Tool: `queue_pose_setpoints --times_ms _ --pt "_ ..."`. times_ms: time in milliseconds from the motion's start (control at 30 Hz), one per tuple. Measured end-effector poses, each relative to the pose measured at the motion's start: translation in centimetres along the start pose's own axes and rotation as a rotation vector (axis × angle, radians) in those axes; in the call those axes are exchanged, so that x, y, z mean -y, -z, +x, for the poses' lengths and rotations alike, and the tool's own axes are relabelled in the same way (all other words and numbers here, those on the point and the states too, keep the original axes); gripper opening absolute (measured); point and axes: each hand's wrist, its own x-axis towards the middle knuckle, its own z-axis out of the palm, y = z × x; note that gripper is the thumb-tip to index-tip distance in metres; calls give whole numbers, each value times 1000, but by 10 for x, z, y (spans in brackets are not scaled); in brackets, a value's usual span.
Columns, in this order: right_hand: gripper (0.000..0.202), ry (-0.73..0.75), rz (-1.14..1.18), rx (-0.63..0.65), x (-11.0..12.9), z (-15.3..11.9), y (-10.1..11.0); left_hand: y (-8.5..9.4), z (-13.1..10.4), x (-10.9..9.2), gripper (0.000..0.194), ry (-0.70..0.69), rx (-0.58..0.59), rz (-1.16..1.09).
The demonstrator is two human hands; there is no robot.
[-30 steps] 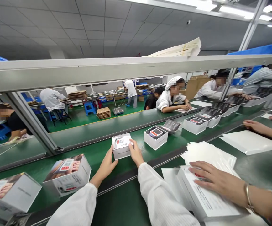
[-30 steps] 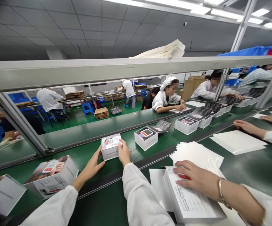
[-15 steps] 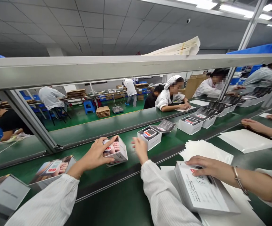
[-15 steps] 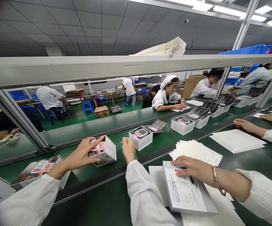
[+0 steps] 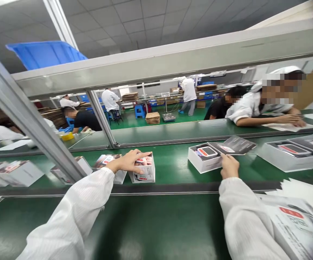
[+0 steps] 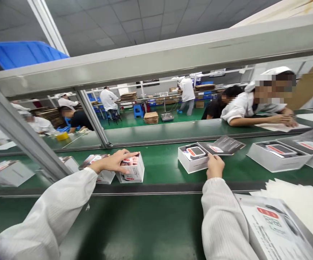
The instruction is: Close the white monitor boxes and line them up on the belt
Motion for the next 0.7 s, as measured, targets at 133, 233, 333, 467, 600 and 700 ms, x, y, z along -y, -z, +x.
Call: queue_pose_setpoints --times_ms 133,233,333,467,600,700 --pt "33 -41 82 31 10 -19 -4 -2 -8 -7 95 78 -105 90" --pt "52 80 135 188 25 -37 -2 -9 -3 -27 82 50 -334 117" --pt "60 229 19 332 38 -56 6 -16 11 -60 67 -42 -570 143" --pt "56 276 -393 537 51 -87 20 -31 47 -101 63 -96 -743 134" --pt "59 213 -593 623 61 -107 20 -59 96 -113 78 -86 -498 158" --pt "57 200 -480 696 61 -109 11 -78 126 -103 89 -75 -344 202"
